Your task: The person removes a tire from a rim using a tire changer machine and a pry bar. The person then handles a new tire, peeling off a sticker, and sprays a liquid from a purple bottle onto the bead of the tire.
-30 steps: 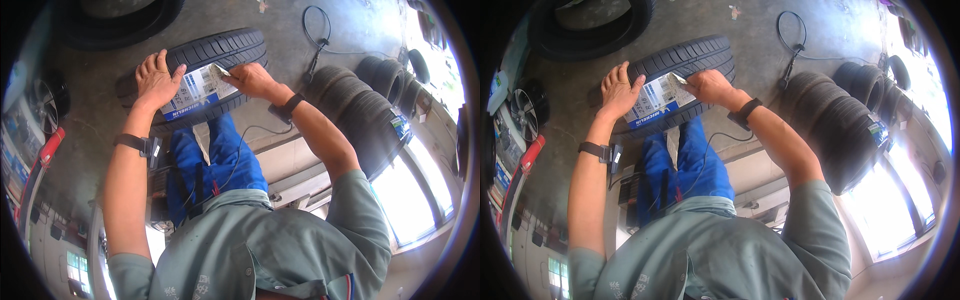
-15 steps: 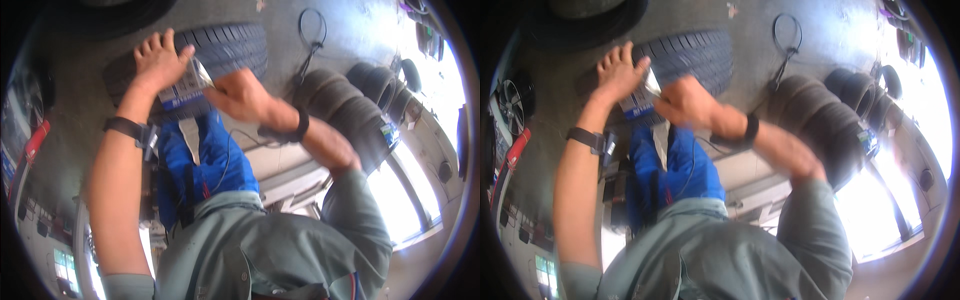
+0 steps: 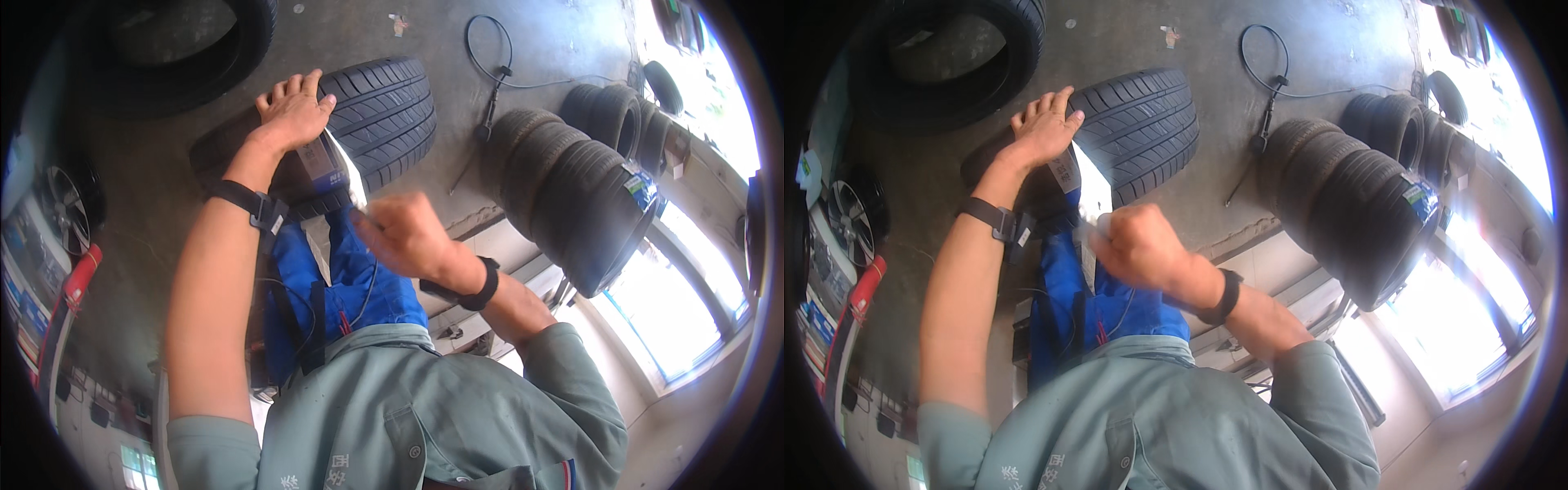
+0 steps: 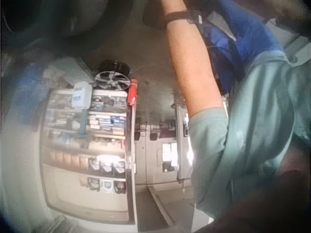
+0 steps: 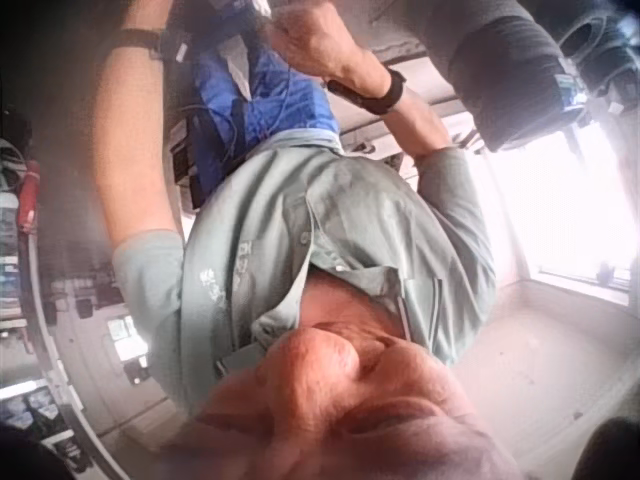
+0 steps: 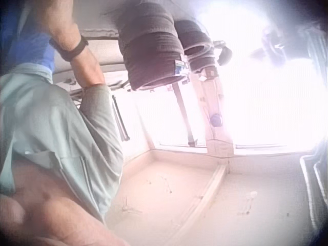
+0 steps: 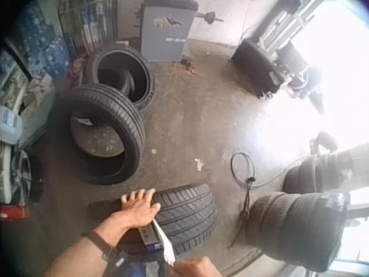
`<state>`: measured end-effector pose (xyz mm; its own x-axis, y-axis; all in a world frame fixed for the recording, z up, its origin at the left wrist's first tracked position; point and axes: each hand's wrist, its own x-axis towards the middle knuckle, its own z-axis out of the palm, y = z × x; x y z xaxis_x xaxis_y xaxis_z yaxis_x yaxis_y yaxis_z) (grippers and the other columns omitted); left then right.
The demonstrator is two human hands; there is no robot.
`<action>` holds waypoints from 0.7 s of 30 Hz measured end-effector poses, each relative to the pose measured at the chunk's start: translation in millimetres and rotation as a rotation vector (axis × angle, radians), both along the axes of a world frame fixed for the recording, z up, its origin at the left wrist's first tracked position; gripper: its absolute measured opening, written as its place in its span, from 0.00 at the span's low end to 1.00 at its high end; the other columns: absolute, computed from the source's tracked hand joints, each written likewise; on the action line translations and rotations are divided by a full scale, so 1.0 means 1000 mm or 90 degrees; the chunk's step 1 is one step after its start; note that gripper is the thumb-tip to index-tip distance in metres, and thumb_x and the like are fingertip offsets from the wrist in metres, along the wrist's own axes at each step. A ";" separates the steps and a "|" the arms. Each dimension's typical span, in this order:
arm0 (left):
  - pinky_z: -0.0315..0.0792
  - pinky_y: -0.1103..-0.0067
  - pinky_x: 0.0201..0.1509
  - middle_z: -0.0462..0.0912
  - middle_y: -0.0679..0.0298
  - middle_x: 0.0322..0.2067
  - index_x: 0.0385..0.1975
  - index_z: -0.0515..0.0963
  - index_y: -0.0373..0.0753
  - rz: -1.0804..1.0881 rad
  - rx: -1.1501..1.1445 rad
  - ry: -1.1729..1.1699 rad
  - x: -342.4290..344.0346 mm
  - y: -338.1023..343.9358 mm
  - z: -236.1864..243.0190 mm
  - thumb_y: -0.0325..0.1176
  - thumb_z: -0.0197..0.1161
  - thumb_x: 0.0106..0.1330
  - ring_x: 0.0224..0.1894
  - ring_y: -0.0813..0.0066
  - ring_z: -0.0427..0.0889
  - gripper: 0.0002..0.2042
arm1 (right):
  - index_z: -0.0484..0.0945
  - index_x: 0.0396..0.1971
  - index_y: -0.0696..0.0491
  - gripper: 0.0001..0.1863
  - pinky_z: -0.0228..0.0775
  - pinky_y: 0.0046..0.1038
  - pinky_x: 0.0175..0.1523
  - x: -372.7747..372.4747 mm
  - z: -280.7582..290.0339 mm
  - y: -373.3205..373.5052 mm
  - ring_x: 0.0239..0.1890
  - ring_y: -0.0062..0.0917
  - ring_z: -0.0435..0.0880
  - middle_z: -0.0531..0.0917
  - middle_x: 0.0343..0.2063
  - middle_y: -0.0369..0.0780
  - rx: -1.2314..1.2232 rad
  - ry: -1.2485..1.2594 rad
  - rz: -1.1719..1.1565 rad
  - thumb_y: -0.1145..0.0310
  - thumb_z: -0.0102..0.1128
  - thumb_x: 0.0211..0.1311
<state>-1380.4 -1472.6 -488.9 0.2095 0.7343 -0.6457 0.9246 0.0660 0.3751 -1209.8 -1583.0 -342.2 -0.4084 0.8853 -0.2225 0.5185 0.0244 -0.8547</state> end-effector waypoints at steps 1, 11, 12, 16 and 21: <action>0.39 0.53 0.76 0.57 0.58 0.74 0.76 0.53 0.50 -0.008 -0.009 -0.016 0.006 0.008 -0.001 0.53 0.44 0.75 0.76 0.54 0.49 0.32 | 0.66 0.12 0.54 0.20 0.58 0.40 0.22 -0.002 0.010 -0.003 0.14 0.40 0.66 0.66 0.11 0.44 -0.060 0.094 -0.009 0.74 0.63 0.61; 0.43 0.58 0.79 0.54 0.55 0.75 0.76 0.51 0.43 -0.064 0.007 -0.071 -0.021 0.054 -0.018 0.55 0.56 0.70 0.78 0.54 0.50 0.40 | 0.77 0.21 0.57 0.06 0.69 0.37 0.32 0.055 0.116 -0.084 0.27 0.38 0.76 0.76 0.21 0.41 0.057 -0.107 -0.162 0.79 0.65 0.52; 0.43 0.59 0.79 0.54 0.53 0.75 0.76 0.50 0.41 -0.088 0.033 -0.066 -0.019 0.052 -0.020 0.56 0.57 0.68 0.78 0.52 0.49 0.42 | 0.79 0.23 0.58 0.03 0.70 0.36 0.34 0.071 0.122 -0.098 0.29 0.38 0.78 0.79 0.24 0.42 0.088 -0.196 -0.228 0.81 0.65 0.52; 0.38 0.53 0.78 0.49 0.45 0.74 0.76 0.41 0.35 -0.142 0.146 -0.019 -0.022 0.017 -0.015 0.62 0.64 0.61 0.78 0.47 0.43 0.54 | 0.84 0.31 0.59 0.06 0.73 0.32 0.41 0.101 0.136 -0.176 0.38 0.39 0.82 0.84 0.34 0.44 0.114 -0.351 -0.500 0.82 0.65 0.52; 0.46 0.51 0.76 0.51 0.39 0.72 0.75 0.42 0.32 -0.233 0.170 0.050 -0.009 -0.028 0.015 0.68 0.71 0.49 0.75 0.41 0.48 0.64 | 0.83 0.30 0.59 0.05 0.73 0.29 0.34 0.105 0.139 -0.246 0.30 0.35 0.82 0.85 0.35 0.45 0.101 -0.398 -0.692 0.81 0.66 0.53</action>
<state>-1389.2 -1500.6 -474.0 0.4445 0.7639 -0.4678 0.8952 -0.3603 0.2622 -1104.7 -1828.9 -202.8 0.6813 0.7316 0.0244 0.6486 -0.5878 -0.4836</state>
